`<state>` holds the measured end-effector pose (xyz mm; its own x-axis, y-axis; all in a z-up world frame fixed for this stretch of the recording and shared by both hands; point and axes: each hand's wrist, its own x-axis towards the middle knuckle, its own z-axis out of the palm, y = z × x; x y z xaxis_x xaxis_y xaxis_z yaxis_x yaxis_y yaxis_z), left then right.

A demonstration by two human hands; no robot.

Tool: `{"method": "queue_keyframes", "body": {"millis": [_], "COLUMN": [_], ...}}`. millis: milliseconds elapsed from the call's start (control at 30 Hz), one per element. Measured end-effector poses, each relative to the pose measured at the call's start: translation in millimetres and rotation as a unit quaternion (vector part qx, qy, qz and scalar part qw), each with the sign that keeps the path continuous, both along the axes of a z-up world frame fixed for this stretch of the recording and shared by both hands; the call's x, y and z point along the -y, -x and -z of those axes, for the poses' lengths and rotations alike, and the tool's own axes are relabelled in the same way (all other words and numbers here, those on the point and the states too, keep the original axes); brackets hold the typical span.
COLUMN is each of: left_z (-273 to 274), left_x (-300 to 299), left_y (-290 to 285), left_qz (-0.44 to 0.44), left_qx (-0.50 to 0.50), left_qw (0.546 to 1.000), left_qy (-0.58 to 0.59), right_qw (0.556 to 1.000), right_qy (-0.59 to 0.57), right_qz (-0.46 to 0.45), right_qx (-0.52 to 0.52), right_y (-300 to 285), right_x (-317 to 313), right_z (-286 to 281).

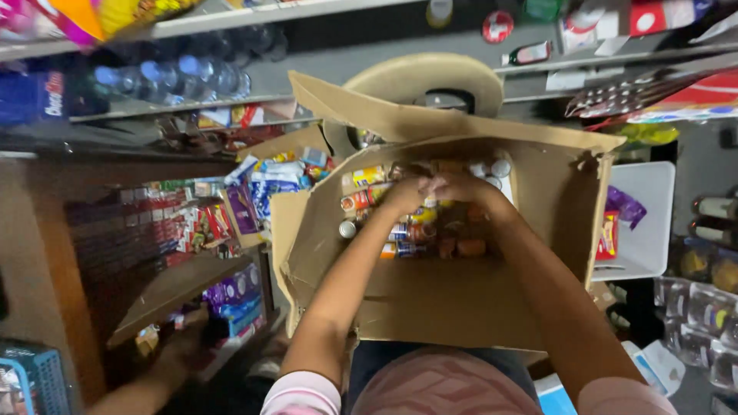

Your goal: The recorder is taking canned food and snack products from a cardboard box and organizing them onto grocery shelves.

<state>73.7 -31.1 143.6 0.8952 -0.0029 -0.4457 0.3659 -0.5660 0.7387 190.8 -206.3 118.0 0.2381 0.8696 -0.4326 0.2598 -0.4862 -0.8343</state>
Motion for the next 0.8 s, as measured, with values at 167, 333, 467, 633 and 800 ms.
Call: {"method": "queue_keyframes", "body": {"millis": [167,333,467,633,800], "left_z": [127.3,279.0,355.1,350.6,271.4], "left_x": [11.2,37.8,57.3,54.4,19.8], "left_y": [36.1,108.2,130.8,131.5,111.5], "left_qz": [0.03,-0.05,-0.072,0.054,-0.206], "left_qx": [-0.114,-0.254,0.014,0.053,-0.121], "left_qw": [0.992,0.949,0.993,0.952,0.971], "left_qy": [-0.041,0.18,-0.089,-0.297,-0.002], "right_qw": [0.976,0.979,0.962,0.966,0.869], "right_qy": [-0.042,0.122,0.247,0.11,0.161], "right_qz": [0.132,0.131,0.119,0.165,0.358], "right_qx": [-0.17,-0.101,0.003,0.163,-0.301], "right_y": [29.5,93.4,106.2,132.5,107.1], "right_x": [9.7,28.1,34.5,55.4,32.8], "right_z": [106.9,192.7,249.8,310.8,185.7]}}
